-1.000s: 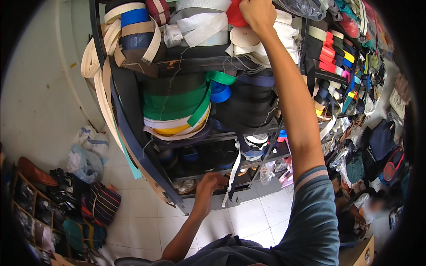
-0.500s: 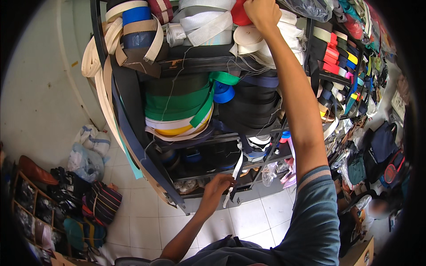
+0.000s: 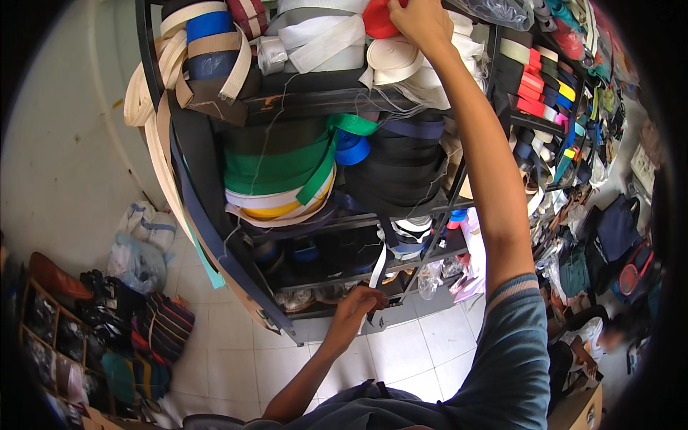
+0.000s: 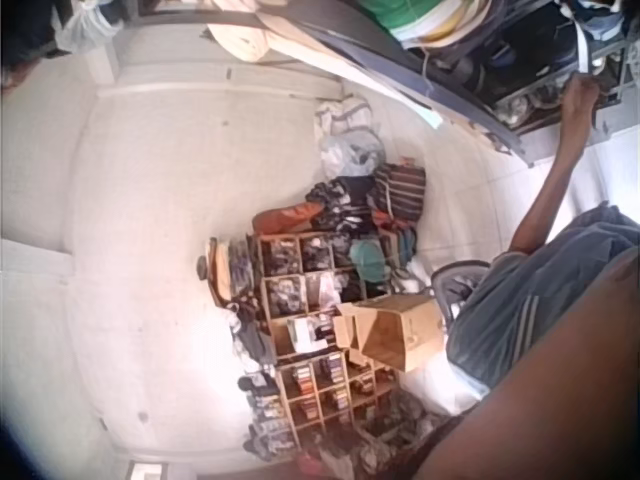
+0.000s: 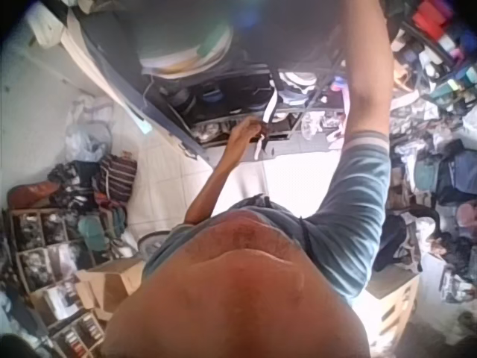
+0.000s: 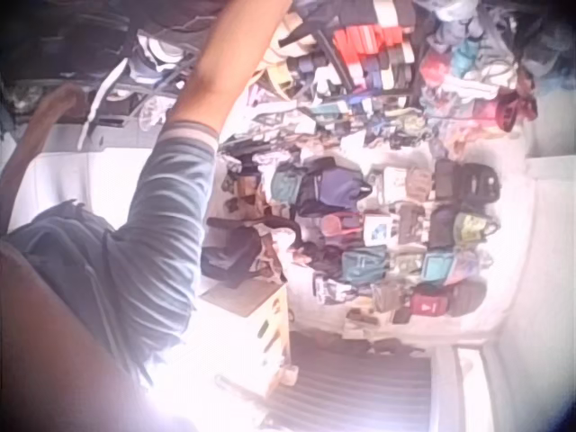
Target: The person picks up several rolls of webbing and fabric tape from cardboard boxes and places them onto shelves containing various textile supplies.
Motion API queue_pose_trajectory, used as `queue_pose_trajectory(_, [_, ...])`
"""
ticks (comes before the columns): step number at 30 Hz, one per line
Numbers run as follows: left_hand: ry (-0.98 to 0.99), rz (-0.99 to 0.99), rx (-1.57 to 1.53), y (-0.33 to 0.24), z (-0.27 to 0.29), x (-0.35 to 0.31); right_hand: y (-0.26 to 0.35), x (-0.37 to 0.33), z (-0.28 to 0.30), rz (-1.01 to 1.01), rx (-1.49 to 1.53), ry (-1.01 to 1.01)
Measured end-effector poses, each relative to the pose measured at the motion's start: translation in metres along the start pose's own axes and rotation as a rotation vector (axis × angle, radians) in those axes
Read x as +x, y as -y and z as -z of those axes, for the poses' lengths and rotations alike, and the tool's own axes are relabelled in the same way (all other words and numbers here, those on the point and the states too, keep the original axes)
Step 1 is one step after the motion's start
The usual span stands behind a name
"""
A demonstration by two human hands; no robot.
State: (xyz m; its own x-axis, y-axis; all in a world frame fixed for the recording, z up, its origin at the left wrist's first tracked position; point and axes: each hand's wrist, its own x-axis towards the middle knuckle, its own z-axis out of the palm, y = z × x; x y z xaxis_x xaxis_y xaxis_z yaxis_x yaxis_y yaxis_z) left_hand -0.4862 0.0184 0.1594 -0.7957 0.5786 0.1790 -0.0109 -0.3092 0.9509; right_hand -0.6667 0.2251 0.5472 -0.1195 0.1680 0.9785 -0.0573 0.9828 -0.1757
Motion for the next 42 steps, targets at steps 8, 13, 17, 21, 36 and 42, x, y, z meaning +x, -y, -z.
queue_pose_trajectory(8, [-0.054,-0.014,-0.021,0.011,0.001,-0.008,-0.002,-0.031,0.017,0.104,0.023,0.023])
queue_pose_trajectory(13, [-0.125,-0.024,-0.071,0.027,0.004,-0.02,-0.018,-0.07,0.046,0.254,0.048,-0.051])
queue_pose_trajectory(17, [-0.289,-0.025,-0.066,0.042,0.01,-0.038,-0.028,-0.132,0.082,0.353,0.172,-0.081])
queue_pose_trajectory(21, [-0.562,0.015,-0.026,0.058,0.02,-0.08,-0.037,-0.244,0.119,0.132,0.483,0.257])
queue_pose_trajectory(36, [-1.685,0.048,-0.237,0.113,-0.165,-0.324,0.004,-0.58,0.265,-0.42,1.48,1.881])
queue_pose_trajectory(42, [-2.021,-0.381,-0.454,0.137,-0.263,-0.414,0.061,-0.619,0.344,-0.008,1.68,2.203])
